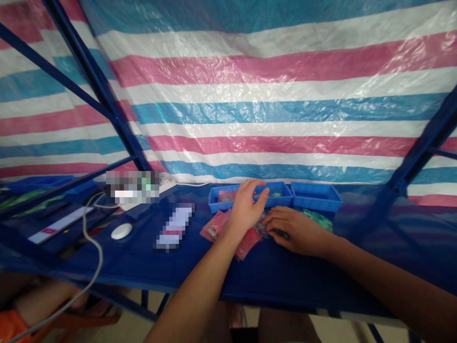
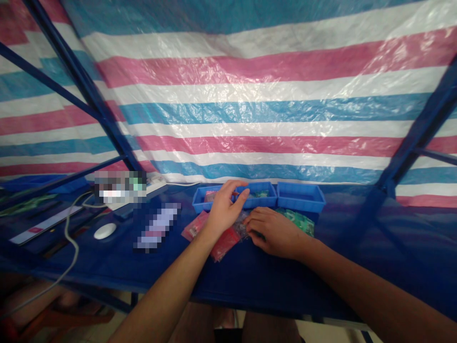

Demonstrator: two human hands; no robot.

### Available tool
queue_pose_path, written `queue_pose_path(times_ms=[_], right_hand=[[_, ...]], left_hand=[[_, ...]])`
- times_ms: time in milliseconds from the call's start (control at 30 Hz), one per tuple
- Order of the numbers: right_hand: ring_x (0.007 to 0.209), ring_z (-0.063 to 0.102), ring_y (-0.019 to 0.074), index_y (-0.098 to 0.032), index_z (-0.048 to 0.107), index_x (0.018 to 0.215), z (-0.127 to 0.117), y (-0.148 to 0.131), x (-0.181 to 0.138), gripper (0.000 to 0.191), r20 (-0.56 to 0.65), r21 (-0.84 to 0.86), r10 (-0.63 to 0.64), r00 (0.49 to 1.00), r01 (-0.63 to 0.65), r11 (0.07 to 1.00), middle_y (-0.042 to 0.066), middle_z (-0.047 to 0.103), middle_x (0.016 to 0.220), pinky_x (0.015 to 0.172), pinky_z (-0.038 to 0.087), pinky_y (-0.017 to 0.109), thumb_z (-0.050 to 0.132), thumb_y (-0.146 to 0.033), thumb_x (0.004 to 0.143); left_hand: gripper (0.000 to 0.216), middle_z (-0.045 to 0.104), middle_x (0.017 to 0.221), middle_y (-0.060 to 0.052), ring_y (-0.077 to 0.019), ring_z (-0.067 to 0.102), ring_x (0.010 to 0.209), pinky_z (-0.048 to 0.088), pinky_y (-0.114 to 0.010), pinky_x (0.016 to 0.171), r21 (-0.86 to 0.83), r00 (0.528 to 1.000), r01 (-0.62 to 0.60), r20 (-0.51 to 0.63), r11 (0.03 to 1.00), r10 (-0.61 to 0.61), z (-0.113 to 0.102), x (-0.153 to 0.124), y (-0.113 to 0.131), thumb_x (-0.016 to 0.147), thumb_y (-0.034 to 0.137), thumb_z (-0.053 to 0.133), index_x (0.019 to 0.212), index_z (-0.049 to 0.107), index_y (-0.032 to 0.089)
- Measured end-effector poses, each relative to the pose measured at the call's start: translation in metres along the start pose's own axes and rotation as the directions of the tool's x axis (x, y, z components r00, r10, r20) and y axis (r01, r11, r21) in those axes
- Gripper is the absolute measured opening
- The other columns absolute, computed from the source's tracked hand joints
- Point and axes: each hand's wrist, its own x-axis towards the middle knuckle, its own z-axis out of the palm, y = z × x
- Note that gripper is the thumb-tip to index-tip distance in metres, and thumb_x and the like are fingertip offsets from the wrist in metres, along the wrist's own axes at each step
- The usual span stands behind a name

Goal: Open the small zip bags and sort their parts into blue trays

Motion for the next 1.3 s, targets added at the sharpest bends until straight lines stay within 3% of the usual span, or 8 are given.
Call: queue_pose_path(times_ms=[167,333,433,533,733,900,1100,1300], right_hand=[[0.11,0.069,0.0266,-0.023,0.066,0.105,-0.004,0.006,-0.003,0.014,-0.169,0.109,0.138,0.976,-0.121,0.987,0.009,0.074,0.115,0.099,0.054,0.043,0.059,-0.015,0.096],[0.079,0.071,0.0232,-0.026,0.067,0.103,-0.006,0.017,-0.008,0.012,-0.306,0.367,0.478,0.823,-0.361,0.857,0.004,0.074,0.09,0.077,0.057,0.038,0.059,-0.034,0.101],[0.075,0.07,0.0223,-0.025,0.067,0.102,-0.005,0.023,-0.008,0.021,-0.325,0.556,0.596,0.734,-0.362,0.748,0.003,0.073,0.085,0.072,0.058,0.037,0.062,-0.046,0.101],[0.075,0.07,0.0221,-0.025,0.067,0.101,-0.003,0.029,-0.008,0.027,-0.33,0.659,0.641,0.693,-0.317,0.682,0.003,0.072,0.084,0.073,0.059,0.037,0.067,-0.051,0.098],[0.083,0.072,0.0221,-0.024,0.067,0.106,0.003,0.034,-0.008,0.031,-0.292,0.728,0.646,0.705,-0.274,0.628,0.004,0.074,0.092,0.077,0.061,0.037,0.078,-0.05,0.091],[0.096,0.073,0.0238,-0.025,0.067,0.109,0.007,0.033,-0.008,0.029,-0.286,0.715,0.614,0.736,-0.263,0.648,0.006,0.075,0.103,0.091,0.062,0.042,0.077,-0.046,0.091],[0.102,0.075,0.0255,-0.025,0.066,0.114,0.005,0.027,-0.007,0.028,-0.268,0.695,0.587,0.764,-0.269,0.667,0.006,0.076,0.107,0.097,0.061,0.045,0.076,-0.039,0.092],[0.097,0.075,0.025,-0.025,0.065,0.112,0.005,0.024,-0.006,0.025,-0.277,0.697,0.609,0.743,-0.281,0.66,0.005,0.076,0.102,0.093,0.061,0.043,0.073,-0.035,0.091]], left_hand=[[0.023,0.076,0.114,-0.007,-0.0238,0.071,0.109,0.057,-0.037,0.095,-0.058,0.999,0.037,0.034,0.998,-0.035,-0.002,0.0,0.002,0.104,0.038,0.06,0.11,0.074,0.021],[0.037,0.08,0.107,-0.006,-0.0231,0.075,0.101,0.057,-0.035,0.092,-0.209,0.976,0.074,0.216,0.975,-0.027,-0.002,-0.002,0.01,0.109,0.045,0.046,0.112,0.074,0.021],[0.03,0.08,0.107,-0.007,-0.0215,0.076,0.091,0.059,-0.031,0.079,-0.217,0.954,0.1,0.297,0.971,-0.032,0.003,-0.005,0.009,0.102,0.042,0.061,0.12,0.073,0.021],[0.035,0.08,0.099,-0.006,-0.0192,0.075,0.081,0.059,-0.029,0.072,-0.21,0.951,0.124,0.305,0.97,-0.056,0.009,-0.006,0.002,0.094,0.031,0.071,0.128,0.069,0.02],[0.03,0.081,0.096,-0.004,-0.0178,0.075,0.085,0.058,-0.029,0.08,-0.221,0.97,0.117,0.233,0.968,-0.064,0.009,-0.003,-0.001,0.092,0.022,0.069,0.122,0.07,0.019],[0.034,0.081,0.098,-0.005,-0.0172,0.076,0.084,0.058,-0.028,0.077,-0.263,0.971,0.113,0.234,0.958,-0.05,0.008,-0.003,0.004,0.085,0.014,0.071,0.119,0.07,0.018],[0.029,0.081,0.096,-0.005,-0.0197,0.077,0.087,0.06,-0.032,0.083,-0.306,0.972,0.146,0.223,0.941,-0.079,0.008,-0.004,0.001,0.088,0.028,0.078,0.115,0.07,0.02],[0.032,0.081,0.095,-0.005,-0.0172,0.076,0.083,0.06,-0.03,0.083,-0.413,0.965,0.181,0.25,0.893,-0.079,0.01,-0.005,0.004,0.086,0.022,0.078,0.117,0.069,0.018]])
